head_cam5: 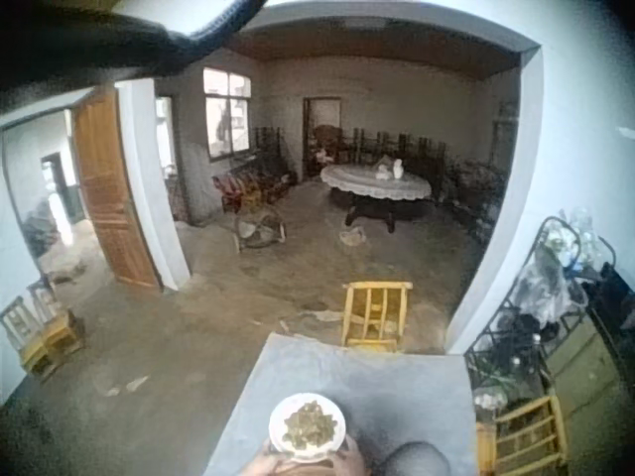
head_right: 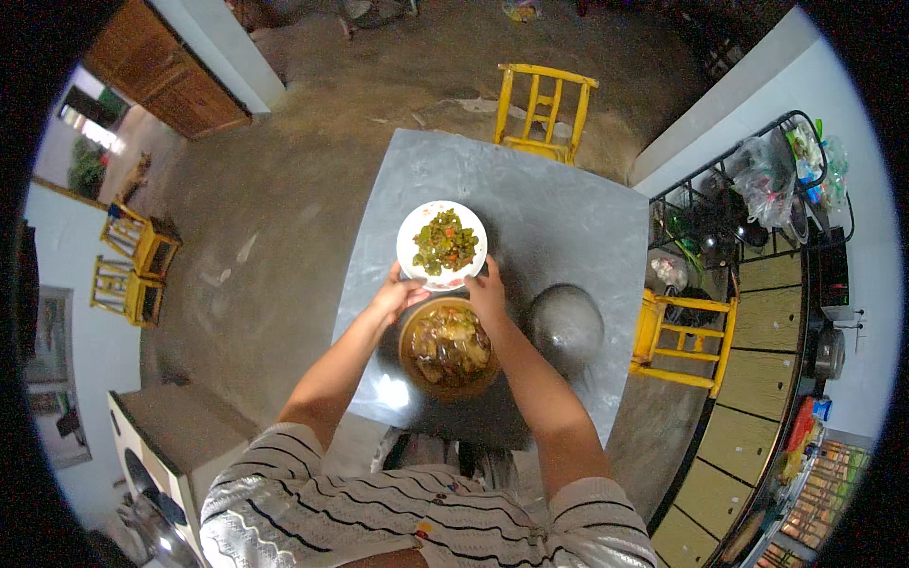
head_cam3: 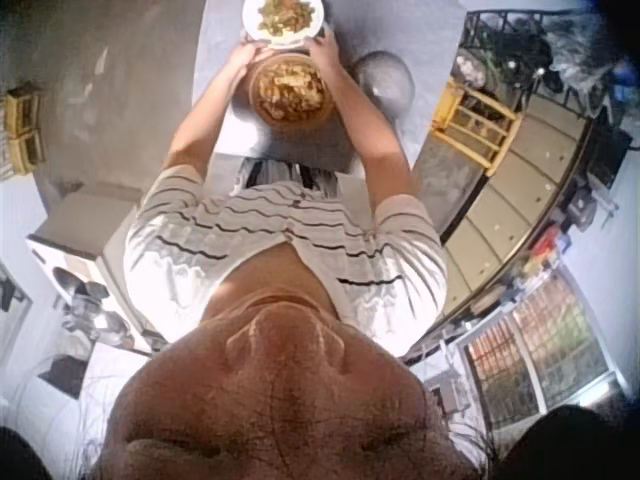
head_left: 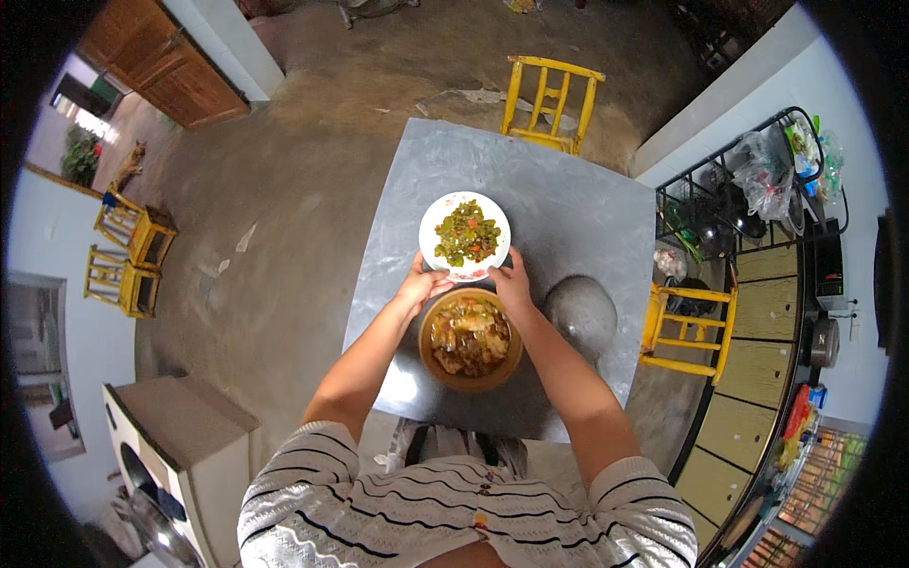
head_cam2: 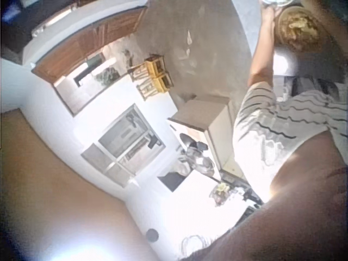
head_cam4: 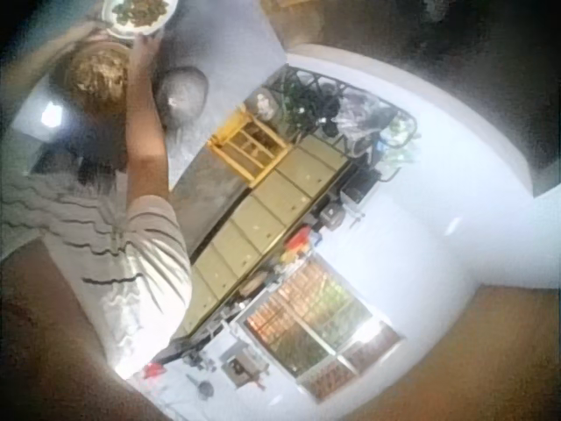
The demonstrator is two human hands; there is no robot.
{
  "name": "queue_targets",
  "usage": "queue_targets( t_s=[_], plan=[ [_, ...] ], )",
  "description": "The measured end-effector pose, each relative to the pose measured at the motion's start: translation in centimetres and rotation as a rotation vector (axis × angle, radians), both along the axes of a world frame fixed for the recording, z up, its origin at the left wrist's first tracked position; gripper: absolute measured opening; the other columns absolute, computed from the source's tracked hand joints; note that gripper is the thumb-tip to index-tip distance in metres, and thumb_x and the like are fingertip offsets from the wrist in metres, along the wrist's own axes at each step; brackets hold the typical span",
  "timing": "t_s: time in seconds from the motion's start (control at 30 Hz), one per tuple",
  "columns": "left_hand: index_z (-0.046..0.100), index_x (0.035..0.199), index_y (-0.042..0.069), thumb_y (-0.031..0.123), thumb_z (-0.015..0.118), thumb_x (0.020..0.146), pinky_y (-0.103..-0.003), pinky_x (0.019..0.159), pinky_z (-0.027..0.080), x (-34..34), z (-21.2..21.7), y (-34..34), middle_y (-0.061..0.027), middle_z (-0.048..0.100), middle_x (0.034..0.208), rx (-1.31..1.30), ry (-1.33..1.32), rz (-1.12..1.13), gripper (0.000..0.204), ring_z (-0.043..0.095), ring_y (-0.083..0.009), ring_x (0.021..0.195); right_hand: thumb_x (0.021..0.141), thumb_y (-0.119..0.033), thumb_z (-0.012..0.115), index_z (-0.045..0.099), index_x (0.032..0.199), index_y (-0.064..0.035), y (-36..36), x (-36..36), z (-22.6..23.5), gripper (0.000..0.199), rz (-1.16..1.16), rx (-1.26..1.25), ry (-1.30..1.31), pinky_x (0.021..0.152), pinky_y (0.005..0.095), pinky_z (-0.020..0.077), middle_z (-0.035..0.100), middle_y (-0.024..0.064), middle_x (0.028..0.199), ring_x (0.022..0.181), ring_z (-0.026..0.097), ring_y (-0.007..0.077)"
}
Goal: The person stirs cabbage in a wok, adds salt, and transfers a cooked vegetable dish into a microwave before returning it to the table. They then wash several plates and bowls in the sink and wipe the countertop with a cloth.
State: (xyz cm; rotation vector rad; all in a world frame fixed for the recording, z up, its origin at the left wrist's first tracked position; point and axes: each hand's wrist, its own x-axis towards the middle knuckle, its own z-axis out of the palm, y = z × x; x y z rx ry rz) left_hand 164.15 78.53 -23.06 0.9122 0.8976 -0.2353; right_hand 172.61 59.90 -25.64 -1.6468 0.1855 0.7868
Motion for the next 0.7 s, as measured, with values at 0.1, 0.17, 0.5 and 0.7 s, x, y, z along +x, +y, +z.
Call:
queue_targets(
  t_s=[0.1, 0.17, 0.5, 0.7],
  plan=[
    [0.015, 0.144, 0.021, -0.009, 0.054, 0.083, -0.033, 0.082, 0.058, 1.1, -3.4, 1.9, -0.0166, 0.047, 0.128, -0.007, 0.069, -0.019, 0.079, 0.062, -0.0253, 0.099, 0.086, -0.007, 0.063, 0.020, 0.147, -0.0109, 2.3, 1.1, -2.6, 0.075, 0.039, -0.195, 0.071, 0.081, 0.0362, 0.0476, 0.063, 0.0129, 0.104, 0.093, 0.061, 0.0212],
    [0.016, 0.144, 0.022, -0.010, 0.055, 0.083, -0.035, 0.087, 0.056, 1.1, -5.1, 2.4, -0.0143, 0.047, 0.128, -0.010, 0.117, -0.026, 0.079, 0.060, -0.0251, 0.103, 0.085, -0.006, 0.064, 0.021, 0.147, -0.0111, 3.3, 1.0, -3.8, 0.076, 0.010, -0.214, 0.151, 0.082, 0.0365, 0.0476, 0.062, 0.0118, 0.102, 0.092, 0.061, 0.0215],
    [0.020, 0.141, 0.020, -0.003, 0.062, 0.084, -0.033, 0.079, 0.057, 0.4, -8.7, 2.6, -0.0120, 0.048, 0.128, 0.000, 0.136, -0.081, 0.074, 0.061, -0.0237, 0.101, 0.085, -0.009, 0.065, 0.029, 0.144, -0.0121, 2.9, 0.4, -7.6, 0.069, 0.067, -0.270, 0.102, 0.072, 0.0373, 0.0510, 0.065, 0.0113, 0.092, 0.080, 0.065, 0.0209],
    [0.033, 0.126, 0.011, 0.005, 0.066, 0.085, -0.032, 0.061, 0.059, 0.6, -9.0, 2.5, -0.0131, 0.058, 0.110, 0.221, 0.127, -0.283, 0.053, 0.067, -0.0207, 0.081, 0.081, -0.019, 0.067, 0.043, 0.133, -0.0089, 1.2, 0.9, -1.9, 0.058, 0.233, -0.432, -0.206, 0.074, 0.0399, 0.0523, 0.067, 0.0185, 0.093, 0.082, 0.067, 0.0303]
  ],
)
